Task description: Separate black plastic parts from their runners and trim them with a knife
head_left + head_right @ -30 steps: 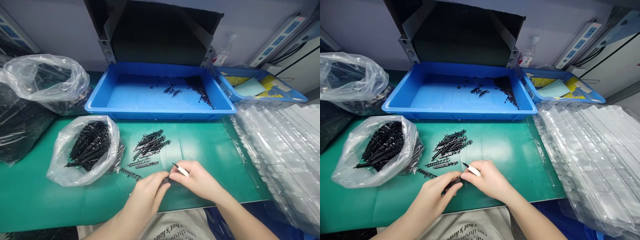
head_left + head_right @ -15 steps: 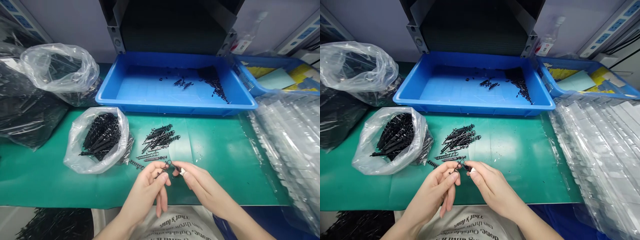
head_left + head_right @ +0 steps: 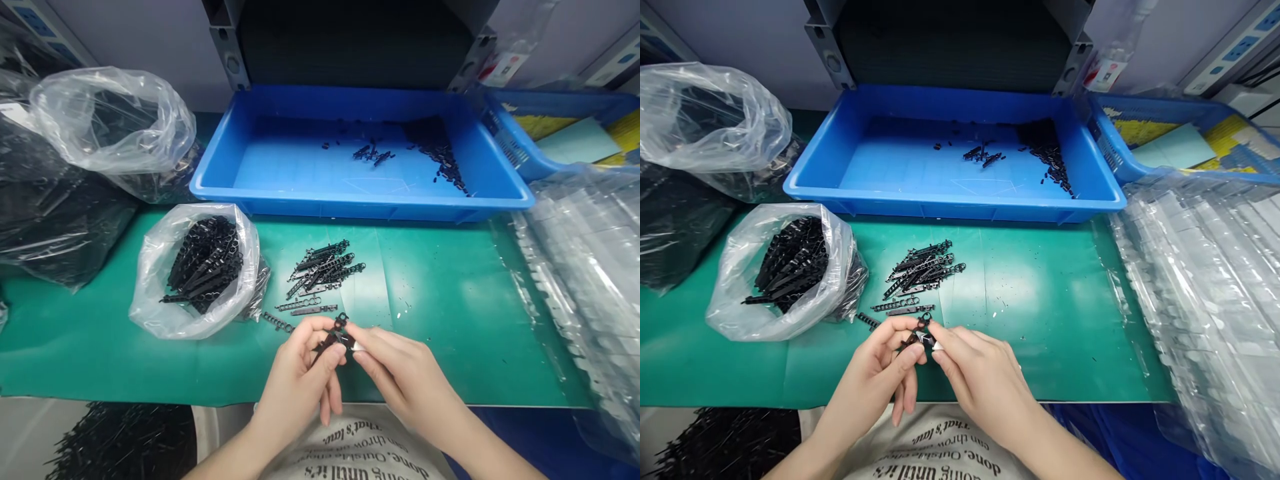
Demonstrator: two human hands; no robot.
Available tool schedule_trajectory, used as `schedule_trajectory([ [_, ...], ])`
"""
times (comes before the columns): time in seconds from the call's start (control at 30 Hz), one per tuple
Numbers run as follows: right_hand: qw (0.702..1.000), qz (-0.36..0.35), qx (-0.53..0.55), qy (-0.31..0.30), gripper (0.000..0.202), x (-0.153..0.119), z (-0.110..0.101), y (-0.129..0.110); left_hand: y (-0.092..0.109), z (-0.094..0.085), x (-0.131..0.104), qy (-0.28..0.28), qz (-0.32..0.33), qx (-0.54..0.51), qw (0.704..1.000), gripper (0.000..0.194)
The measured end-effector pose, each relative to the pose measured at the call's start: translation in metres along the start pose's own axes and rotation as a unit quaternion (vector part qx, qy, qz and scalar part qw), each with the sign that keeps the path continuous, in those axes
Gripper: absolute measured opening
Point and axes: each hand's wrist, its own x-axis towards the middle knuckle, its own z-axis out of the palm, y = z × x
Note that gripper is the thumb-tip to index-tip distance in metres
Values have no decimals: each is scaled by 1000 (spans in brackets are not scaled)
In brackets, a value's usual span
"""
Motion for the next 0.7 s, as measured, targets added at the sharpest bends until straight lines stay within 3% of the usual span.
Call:
schedule_trajectory([
  [0.27, 998, -25, 6, 52, 33, -4, 9, 3, -2, 2, 1, -14, -5, -36, 999, 22],
  [0.7, 997, -29, 11, 77, 33, -2, 13, 1, -5, 1, 3, -17, 1, -68, 998, 22],
])
